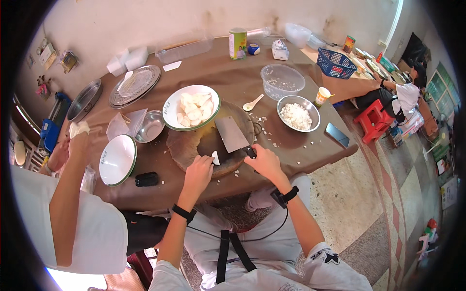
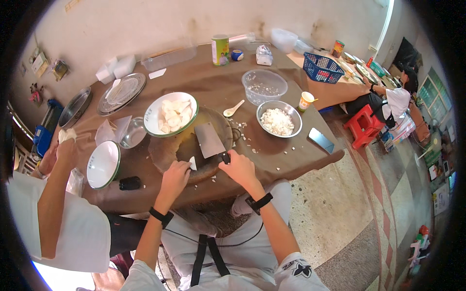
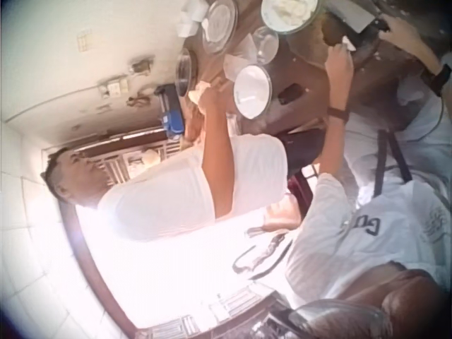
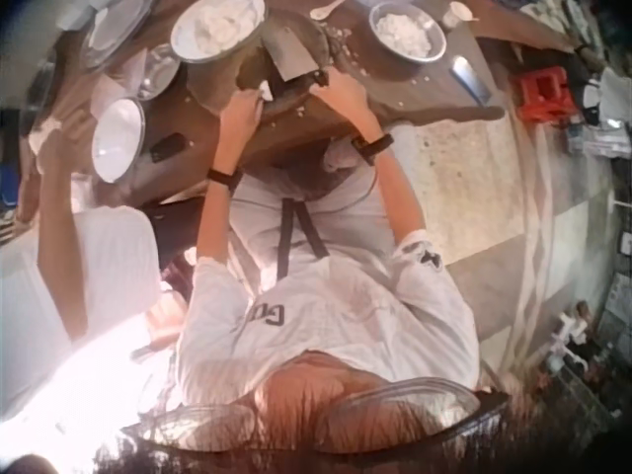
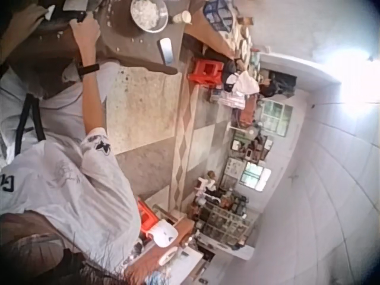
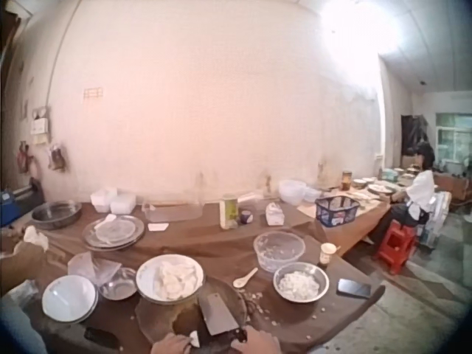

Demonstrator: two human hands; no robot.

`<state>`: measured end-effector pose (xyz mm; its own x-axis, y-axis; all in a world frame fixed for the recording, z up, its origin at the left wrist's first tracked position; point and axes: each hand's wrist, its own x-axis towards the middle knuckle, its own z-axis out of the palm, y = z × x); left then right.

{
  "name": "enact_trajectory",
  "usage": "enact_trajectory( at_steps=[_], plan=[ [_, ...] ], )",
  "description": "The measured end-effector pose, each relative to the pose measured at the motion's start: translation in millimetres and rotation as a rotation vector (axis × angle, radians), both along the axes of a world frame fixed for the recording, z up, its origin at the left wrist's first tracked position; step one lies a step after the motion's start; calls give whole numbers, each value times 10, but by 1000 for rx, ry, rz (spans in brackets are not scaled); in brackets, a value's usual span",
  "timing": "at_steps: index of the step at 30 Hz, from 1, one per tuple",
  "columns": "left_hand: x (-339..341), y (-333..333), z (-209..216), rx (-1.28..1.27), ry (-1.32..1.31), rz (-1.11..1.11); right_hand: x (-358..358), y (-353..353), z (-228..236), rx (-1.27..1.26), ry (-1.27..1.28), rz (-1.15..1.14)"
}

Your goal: The person is chopping food, likely garlic or a root vegetable, on a wooden cutting board using a cleaver.

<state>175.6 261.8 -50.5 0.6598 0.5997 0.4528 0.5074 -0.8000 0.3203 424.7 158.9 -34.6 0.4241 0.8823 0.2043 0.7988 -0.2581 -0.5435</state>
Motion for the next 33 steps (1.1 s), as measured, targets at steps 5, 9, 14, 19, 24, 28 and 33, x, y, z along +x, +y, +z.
enact_trajectory(
  at_steps=[5,9,14,19,24,28,33],
  plan=[
    [31,17,42,34,-34,-29,81,47,194,-287,336,-24],
    [136,55,-27,145,-25,-3,69,24,17,-231,264,86],
    [261,79,-188,219,-28,78,-99,-166,82,9,-155,148],
    [239,-79,-244,249,9,134,-103,-339,295,-34,-310,244],
    [261,-200,-234,248,2,192,-12,-274,232,50,-419,328],
    [254,-221,-251,274,11,209,-22,-241,199,69,-444,383],
    [254,-213,-267,295,12,201,-16,-259,196,64,-420,401]
  ],
)
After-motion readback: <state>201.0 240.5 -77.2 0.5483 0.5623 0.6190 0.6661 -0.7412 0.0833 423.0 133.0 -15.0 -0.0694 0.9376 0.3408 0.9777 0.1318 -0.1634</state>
